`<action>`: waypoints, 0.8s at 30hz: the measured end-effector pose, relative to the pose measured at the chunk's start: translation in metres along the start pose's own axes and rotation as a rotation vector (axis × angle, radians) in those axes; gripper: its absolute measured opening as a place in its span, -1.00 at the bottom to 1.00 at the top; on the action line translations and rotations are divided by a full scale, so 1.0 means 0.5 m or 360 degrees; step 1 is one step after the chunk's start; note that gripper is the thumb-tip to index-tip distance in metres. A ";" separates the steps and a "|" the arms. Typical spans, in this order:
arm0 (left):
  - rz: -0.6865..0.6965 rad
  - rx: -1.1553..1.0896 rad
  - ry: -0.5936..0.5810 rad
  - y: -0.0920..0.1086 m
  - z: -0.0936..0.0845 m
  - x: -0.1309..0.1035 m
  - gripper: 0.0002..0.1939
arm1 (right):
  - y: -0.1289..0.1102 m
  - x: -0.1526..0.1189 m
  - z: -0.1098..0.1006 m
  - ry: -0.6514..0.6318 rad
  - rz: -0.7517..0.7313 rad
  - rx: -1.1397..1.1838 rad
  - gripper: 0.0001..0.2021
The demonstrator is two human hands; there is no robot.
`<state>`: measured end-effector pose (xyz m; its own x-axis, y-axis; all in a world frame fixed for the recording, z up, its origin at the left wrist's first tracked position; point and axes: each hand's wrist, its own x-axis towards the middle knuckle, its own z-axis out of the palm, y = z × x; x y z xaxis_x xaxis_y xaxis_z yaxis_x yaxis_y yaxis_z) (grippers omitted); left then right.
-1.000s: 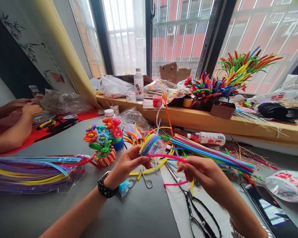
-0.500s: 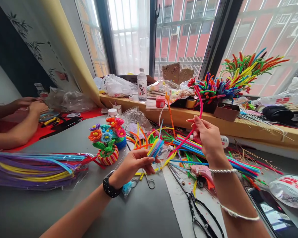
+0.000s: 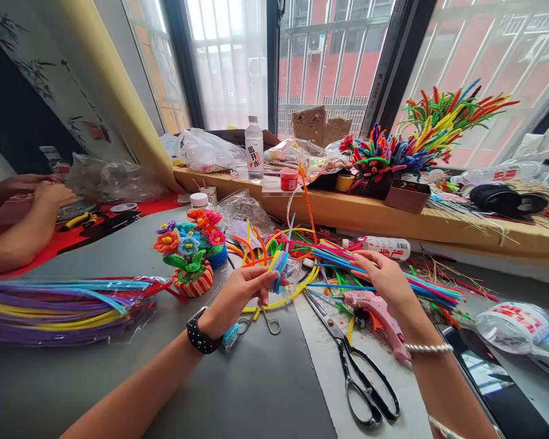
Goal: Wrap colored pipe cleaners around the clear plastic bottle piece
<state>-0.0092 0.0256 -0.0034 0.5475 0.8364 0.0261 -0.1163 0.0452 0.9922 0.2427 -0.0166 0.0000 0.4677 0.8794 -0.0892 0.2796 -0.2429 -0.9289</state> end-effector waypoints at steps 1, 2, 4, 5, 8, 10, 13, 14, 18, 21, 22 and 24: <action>0.0012 0.0023 0.0019 -0.002 -0.001 0.000 -0.67 | 0.017 -0.021 -0.014 0.0077 -0.0006 -0.0129 -0.70; 0.0017 0.0040 0.0031 -0.003 -0.001 0.001 -0.66 | 0.034 -0.039 -0.026 0.0143 -0.0008 -0.0279 -0.69; 0.0007 0.0029 0.0049 -0.004 -0.001 0.001 -0.66 | 0.066 -0.067 -0.042 0.0281 -0.0040 -0.0540 -0.63; 0.0004 0.0009 0.0069 -0.004 -0.001 0.001 -0.66 | 0.079 -0.074 -0.046 0.0347 -0.0055 -0.0653 -0.60; 0.0014 -0.0041 0.0162 -0.002 0.001 0.002 -0.67 | 0.113 -0.076 -0.049 0.0452 -0.0051 -0.0900 -0.51; 0.0028 -0.0042 0.0202 0.000 0.001 0.003 -0.67 | 0.130 -0.068 -0.049 0.0414 0.0010 -0.0991 -0.46; 0.0029 -0.0032 0.0203 0.002 0.001 0.004 -0.66 | 0.151 -0.059 -0.052 0.0323 0.0123 -0.1066 -0.37; 0.0025 -0.0031 0.0195 0.003 0.000 0.004 -0.66 | 0.156 -0.057 -0.052 0.0315 0.0152 -0.1086 -0.34; 0.0021 -0.0030 0.0169 0.004 0.000 0.002 -0.66 | 0.171 -0.057 -0.049 0.0341 0.0201 -0.1145 -0.28; 0.0011 -0.0015 0.0163 0.003 0.000 0.002 -0.68 | 0.173 -0.058 -0.044 0.0346 0.0198 -0.1147 -0.35; 0.0007 -0.0007 0.0165 0.003 0.000 0.002 -0.68 | 0.173 -0.059 -0.043 0.0337 0.0186 -0.1141 -0.39; 0.0001 0.0023 0.0169 0.001 0.000 0.003 -0.68 | 0.169 -0.060 -0.043 0.0309 0.0154 -0.1126 -0.46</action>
<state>-0.0083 0.0267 -0.0028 0.4563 0.8897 0.0141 -0.1043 0.0377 0.9938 0.2703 -0.0722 -0.0683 0.6392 0.7684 -0.0328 0.6728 -0.5793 -0.4602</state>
